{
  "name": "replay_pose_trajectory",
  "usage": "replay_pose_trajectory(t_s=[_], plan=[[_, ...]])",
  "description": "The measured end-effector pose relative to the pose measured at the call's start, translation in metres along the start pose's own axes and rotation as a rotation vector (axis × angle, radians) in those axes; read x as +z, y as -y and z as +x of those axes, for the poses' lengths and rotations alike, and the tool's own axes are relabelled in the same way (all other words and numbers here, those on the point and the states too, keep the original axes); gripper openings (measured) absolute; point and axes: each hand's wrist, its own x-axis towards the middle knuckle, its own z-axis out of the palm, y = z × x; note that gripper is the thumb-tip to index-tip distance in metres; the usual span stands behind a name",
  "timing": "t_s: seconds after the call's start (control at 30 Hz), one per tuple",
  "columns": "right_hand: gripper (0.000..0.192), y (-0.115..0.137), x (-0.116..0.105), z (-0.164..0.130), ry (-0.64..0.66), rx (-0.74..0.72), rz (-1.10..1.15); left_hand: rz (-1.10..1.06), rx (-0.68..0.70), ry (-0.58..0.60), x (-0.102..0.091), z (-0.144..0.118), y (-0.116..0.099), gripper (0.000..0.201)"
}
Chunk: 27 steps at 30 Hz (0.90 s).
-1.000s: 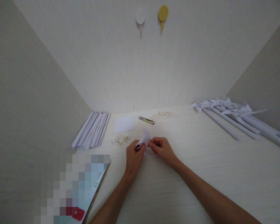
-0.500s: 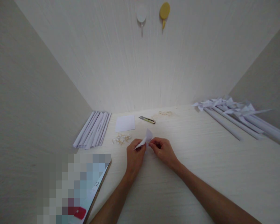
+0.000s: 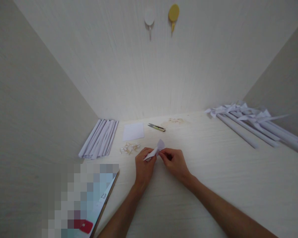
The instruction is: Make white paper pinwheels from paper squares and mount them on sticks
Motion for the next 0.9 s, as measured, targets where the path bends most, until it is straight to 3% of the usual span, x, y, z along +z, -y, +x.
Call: replay_pose_trajectory(t_s=[0.07, 0.2, 0.27, 0.33, 0.43, 0.5, 0.67, 0.7, 0.77, 0.9], plan=[[0.014, 0.002, 0.002, -0.002, -0.016, 0.015, 0.004, 0.003, -0.007, -0.001, 0.0, 0.0, -0.001, 0.01], [0.014, 0.005, 0.004, 0.003, 0.094, 0.373, 0.33, 0.014, -0.01, -0.009, 0.0, 0.0, -0.001, 0.01], [0.013, 0.005, 0.004, 0.005, 0.117, 0.426, 0.388, 0.021, -0.013, -0.008, 0.0, 0.0, 0.0, 0.011], [0.013, 0.004, 0.002, 0.004, 0.099, 0.307, 0.269, 0.03, -0.016, -0.008, 0.0, 0.0, 0.0, 0.011], [0.014, 0.005, 0.0, -0.001, 0.015, 0.015, -0.036, 0.035, -0.016, -0.004, 0.0, 0.001, 0.0, 0.009], [0.016, 0.007, 0.0, -0.003, -0.024, -0.031, -0.104, 0.037, -0.02, -0.003, 0.0, 0.001, 0.0, 0.009], [0.012, 0.018, 0.005, 0.002, 0.094, 0.492, 0.329, 0.026, -0.026, -0.023, 0.0, 0.0, -0.002, 0.009], [0.012, 0.018, 0.005, 0.002, 0.108, 0.537, 0.377, 0.025, -0.024, -0.029, 0.0, 0.0, -0.002, 0.009], [0.013, 0.018, 0.004, 0.002, 0.106, 0.456, 0.296, 0.024, -0.029, -0.046, 0.0, 0.0, -0.003, 0.009], [0.017, 0.013, 0.002, -0.003, 0.033, -0.043, -0.144, 0.018, -0.068, -0.048, 0.001, 0.001, -0.004, 0.008]])
